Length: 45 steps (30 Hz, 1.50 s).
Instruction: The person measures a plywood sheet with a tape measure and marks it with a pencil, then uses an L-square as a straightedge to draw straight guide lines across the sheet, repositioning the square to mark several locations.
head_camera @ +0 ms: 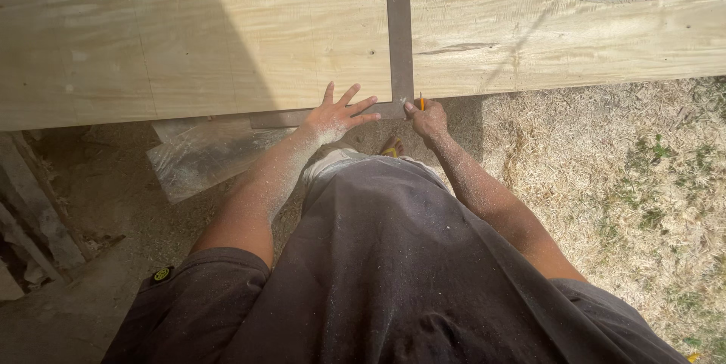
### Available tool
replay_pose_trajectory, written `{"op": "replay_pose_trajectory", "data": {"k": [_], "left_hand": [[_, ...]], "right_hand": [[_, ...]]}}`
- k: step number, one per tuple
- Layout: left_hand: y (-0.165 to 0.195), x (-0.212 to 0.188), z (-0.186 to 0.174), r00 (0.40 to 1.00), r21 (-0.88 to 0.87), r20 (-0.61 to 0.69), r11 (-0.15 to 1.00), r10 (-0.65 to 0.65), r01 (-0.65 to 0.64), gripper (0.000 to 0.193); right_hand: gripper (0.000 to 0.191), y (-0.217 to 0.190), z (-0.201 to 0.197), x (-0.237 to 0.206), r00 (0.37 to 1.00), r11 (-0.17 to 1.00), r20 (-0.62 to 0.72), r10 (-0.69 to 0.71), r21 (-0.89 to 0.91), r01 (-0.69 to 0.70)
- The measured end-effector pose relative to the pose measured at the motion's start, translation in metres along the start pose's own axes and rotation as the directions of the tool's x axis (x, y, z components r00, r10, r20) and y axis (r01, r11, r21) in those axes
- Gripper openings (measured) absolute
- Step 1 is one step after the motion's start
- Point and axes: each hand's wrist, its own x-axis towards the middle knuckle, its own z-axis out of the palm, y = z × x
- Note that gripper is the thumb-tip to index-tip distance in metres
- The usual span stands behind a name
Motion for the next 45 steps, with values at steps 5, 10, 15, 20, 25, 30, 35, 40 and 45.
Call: {"op": "replay_pose_trajectory", "data": {"k": [5,10,15,20,25,30,35,40,45], "left_hand": [[0.001,0.002,-0.004,1.000,-0.011,0.015,1.000,-0.001,0.002,0.101],[-0.005,0.000,0.009,0.999,0.007,-0.044,1.000,-0.011,0.011,0.105],[-0.010,-0.014,0.031,0.994,0.005,-0.100,0.999,-0.051,0.052,0.098],[-0.011,-0.023,0.044,0.978,0.009,-0.189,0.995,-0.094,0.098,0.098],[-0.013,-0.024,0.048,0.980,-0.019,-0.178,0.996,-0.088,0.086,0.097],[-0.017,-0.038,0.059,0.902,-0.089,-0.419,0.993,-0.105,0.074,0.087],[-0.019,-0.041,0.060,0.927,-0.080,-0.356,0.992,-0.118,0.096,0.090],[-0.021,-0.038,0.054,0.949,-0.122,-0.295,0.990,-0.108,0.075,0.091],[-0.017,-0.025,0.042,0.988,-0.028,-0.136,0.997,-0.074,0.071,0.099]], "right_hand": [[0.032,0.002,-0.003,0.002,0.999,0.997,0.029,0.040,0.072,-0.042],[0.032,-0.002,0.006,0.004,0.999,0.995,0.027,0.041,0.086,-0.043],[0.033,-0.010,0.021,0.003,0.997,0.998,0.079,0.019,0.053,-0.023],[0.033,-0.015,0.028,0.000,0.993,0.997,0.114,0.019,0.070,-0.027],[0.035,-0.019,0.033,0.000,0.992,0.996,0.115,0.051,0.063,-0.059],[0.039,-0.025,0.041,-0.004,0.988,0.997,0.133,0.077,-0.006,-0.077],[0.040,-0.032,0.042,-0.009,0.983,0.995,0.157,0.099,-0.028,-0.096],[0.038,-0.031,0.042,-0.007,0.991,0.998,0.121,0.056,0.006,-0.058],[0.037,-0.025,0.033,-0.005,0.993,0.998,0.102,0.063,0.017,-0.065]]}}
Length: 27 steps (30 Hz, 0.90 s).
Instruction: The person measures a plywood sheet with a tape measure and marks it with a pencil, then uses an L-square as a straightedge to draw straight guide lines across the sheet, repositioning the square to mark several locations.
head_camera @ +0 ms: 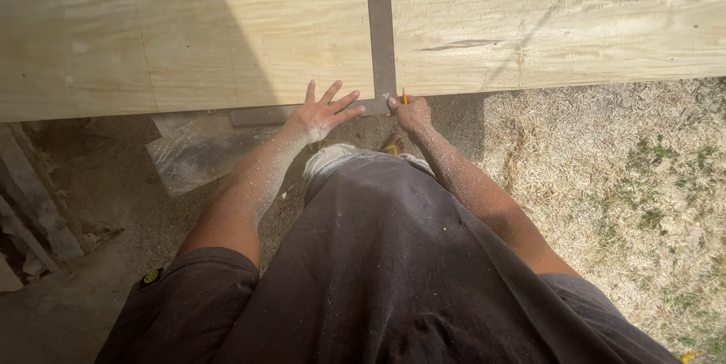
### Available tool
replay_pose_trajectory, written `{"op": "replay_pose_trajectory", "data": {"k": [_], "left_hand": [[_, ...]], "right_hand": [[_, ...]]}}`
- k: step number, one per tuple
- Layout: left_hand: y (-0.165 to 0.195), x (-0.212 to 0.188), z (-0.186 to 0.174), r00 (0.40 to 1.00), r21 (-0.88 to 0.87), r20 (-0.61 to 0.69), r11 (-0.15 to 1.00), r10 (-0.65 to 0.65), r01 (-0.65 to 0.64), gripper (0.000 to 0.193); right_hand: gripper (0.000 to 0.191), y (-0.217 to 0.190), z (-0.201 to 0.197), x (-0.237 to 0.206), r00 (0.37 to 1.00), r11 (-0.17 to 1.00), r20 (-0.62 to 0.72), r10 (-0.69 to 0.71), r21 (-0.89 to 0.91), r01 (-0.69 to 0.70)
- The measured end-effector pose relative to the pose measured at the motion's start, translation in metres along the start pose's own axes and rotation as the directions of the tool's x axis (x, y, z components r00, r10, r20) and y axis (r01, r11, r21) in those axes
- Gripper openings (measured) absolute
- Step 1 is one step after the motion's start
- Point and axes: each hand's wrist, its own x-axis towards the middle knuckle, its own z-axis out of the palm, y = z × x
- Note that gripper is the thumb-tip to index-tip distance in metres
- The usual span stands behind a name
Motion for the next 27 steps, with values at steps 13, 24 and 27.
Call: {"op": "replay_pose_trajectory", "data": {"k": [13,24,27], "left_hand": [[0.007,0.012,-0.018,0.993,0.011,0.120,1.000,0.015,-0.016,0.101],[0.007,0.015,-0.029,0.986,-0.047,0.166,0.999,-0.004,0.011,0.110],[0.007,0.015,-0.030,0.984,-0.041,0.177,0.999,0.002,0.005,0.109]], "right_hand": [[0.034,0.006,-0.012,-0.001,0.999,1.000,-0.038,0.001,0.009,0.000],[0.034,0.005,-0.015,-0.001,0.999,0.998,-0.009,0.034,0.046,-0.034],[0.034,0.005,-0.016,0.001,0.999,0.996,0.009,0.036,0.086,-0.036]]}}
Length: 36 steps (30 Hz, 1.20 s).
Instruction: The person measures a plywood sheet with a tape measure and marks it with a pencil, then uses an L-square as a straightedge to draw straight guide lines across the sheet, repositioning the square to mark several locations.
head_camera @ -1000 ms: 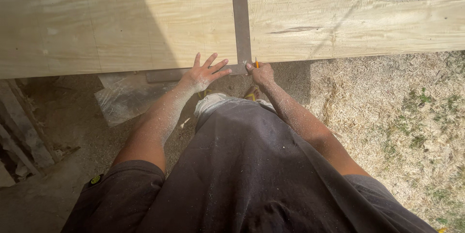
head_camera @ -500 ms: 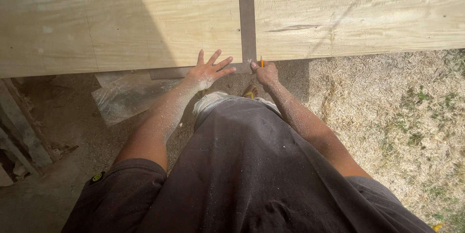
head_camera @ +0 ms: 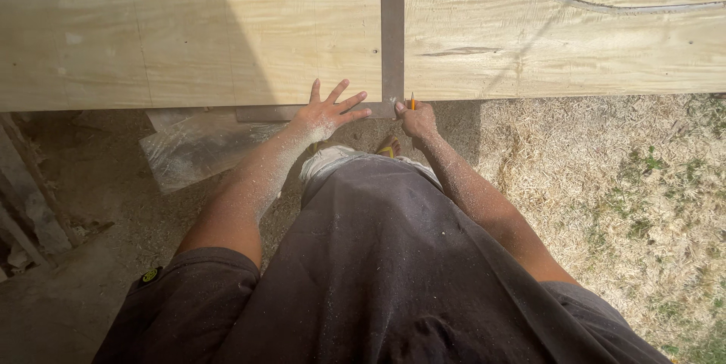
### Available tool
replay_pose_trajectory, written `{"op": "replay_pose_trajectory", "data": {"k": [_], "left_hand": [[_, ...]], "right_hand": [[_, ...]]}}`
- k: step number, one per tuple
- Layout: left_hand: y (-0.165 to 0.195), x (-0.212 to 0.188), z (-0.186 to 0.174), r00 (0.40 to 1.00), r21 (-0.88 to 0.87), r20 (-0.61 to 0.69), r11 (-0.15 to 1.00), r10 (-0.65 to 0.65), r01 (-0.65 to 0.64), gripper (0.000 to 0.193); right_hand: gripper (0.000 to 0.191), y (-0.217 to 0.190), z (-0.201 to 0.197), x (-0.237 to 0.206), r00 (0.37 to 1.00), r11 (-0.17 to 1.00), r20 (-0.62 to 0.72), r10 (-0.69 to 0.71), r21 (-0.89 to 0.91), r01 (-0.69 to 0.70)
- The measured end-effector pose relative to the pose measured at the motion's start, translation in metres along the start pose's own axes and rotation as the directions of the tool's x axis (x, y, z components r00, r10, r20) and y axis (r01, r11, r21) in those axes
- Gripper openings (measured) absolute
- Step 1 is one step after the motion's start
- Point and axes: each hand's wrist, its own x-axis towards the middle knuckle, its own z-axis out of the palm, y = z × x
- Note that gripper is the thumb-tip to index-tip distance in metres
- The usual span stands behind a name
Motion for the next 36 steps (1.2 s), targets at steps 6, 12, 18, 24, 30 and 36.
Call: {"op": "replay_pose_trajectory", "data": {"k": [6,12,18,24,30,36], "left_hand": [[0.000,0.002,0.004,0.999,0.016,-0.031,1.000,0.008,-0.007,0.108],[0.000,0.003,0.007,1.000,0.011,-0.025,1.000,0.000,0.000,0.108],[0.000,0.005,0.012,0.999,0.030,-0.035,0.999,0.012,-0.011,0.104],[-0.008,-0.005,0.015,0.999,0.020,-0.028,0.999,0.036,-0.036,0.101],[-0.013,-0.007,-0.002,0.998,0.015,0.057,1.000,0.016,-0.016,0.108],[-0.016,-0.006,-0.017,0.998,0.029,0.070,1.000,0.006,-0.008,0.109]], "right_hand": [[0.034,0.002,0.000,0.002,1.000,0.999,0.005,-0.016,-0.033,0.016],[0.034,0.002,0.003,-0.001,1.000,0.998,-0.013,-0.003,0.064,0.004],[0.034,-0.003,0.000,-0.006,0.999,0.996,0.017,0.047,0.069,-0.048],[0.036,-0.004,0.009,-0.002,0.997,0.989,-0.021,0.073,0.131,-0.070],[0.036,-0.003,0.011,-0.001,0.995,0.986,-0.043,0.085,0.147,-0.078],[0.037,-0.004,0.009,0.001,0.996,0.989,-0.029,0.080,0.128,-0.076]]}}
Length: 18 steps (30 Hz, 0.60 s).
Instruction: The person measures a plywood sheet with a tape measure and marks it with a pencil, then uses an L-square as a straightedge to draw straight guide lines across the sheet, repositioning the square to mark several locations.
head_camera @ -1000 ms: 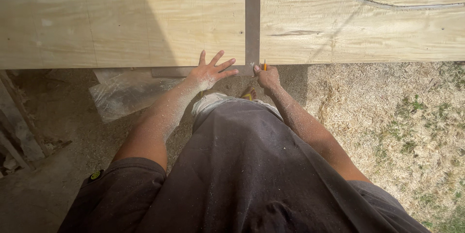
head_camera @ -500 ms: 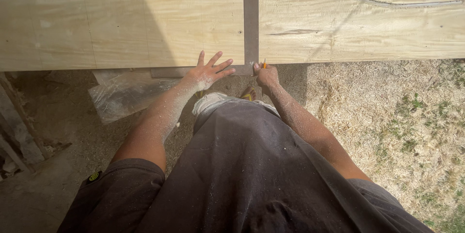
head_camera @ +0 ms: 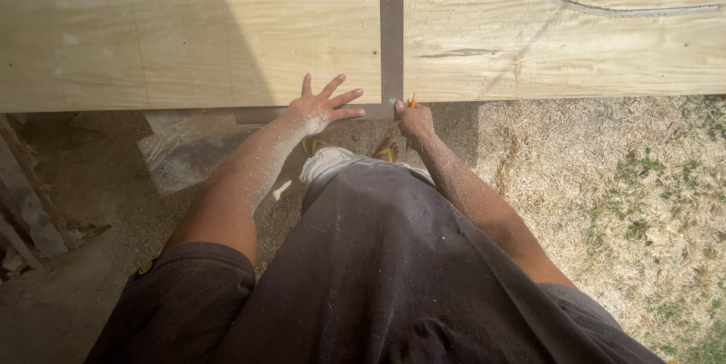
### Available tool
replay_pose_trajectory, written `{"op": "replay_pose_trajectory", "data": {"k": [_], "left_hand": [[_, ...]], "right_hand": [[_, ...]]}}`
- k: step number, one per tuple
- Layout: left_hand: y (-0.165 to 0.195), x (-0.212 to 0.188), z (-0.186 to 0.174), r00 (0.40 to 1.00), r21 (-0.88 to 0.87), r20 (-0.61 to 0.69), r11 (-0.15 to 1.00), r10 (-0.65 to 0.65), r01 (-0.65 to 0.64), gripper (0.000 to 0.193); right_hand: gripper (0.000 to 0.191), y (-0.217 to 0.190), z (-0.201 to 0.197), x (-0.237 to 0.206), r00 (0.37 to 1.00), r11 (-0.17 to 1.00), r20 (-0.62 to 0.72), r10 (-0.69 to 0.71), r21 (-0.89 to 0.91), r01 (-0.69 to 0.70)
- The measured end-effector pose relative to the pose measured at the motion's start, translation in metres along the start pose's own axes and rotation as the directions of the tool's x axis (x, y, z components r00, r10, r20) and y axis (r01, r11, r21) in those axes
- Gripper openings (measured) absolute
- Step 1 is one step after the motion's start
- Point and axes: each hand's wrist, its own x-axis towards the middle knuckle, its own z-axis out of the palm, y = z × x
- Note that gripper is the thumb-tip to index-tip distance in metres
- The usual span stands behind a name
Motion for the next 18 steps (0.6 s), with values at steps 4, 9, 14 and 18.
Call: {"op": "replay_pose_trajectory", "data": {"k": [4,9,14,18], "left_hand": [[0.000,0.000,-0.005,0.998,-0.029,0.063,1.000,0.009,-0.007,0.106],[-0.001,0.001,-0.006,0.998,-0.025,0.062,1.000,0.014,-0.012,0.106],[-0.002,0.001,-0.007,0.997,-0.035,0.066,0.999,0.029,-0.027,0.114],[-0.002,-0.001,-0.013,0.995,-0.050,0.096,0.999,0.021,-0.016,0.112]], "right_hand": [[0.037,0.000,-0.004,0.000,1.000,1.000,0.001,0.002,0.007,-0.002],[0.037,-0.002,-0.006,-0.001,1.000,0.999,0.009,0.018,-0.028,-0.017],[0.033,0.002,-0.008,0.000,0.998,0.998,0.061,0.016,0.056,-0.020],[0.033,0.003,-0.011,0.003,0.996,0.998,0.088,0.013,0.057,-0.018]]}}
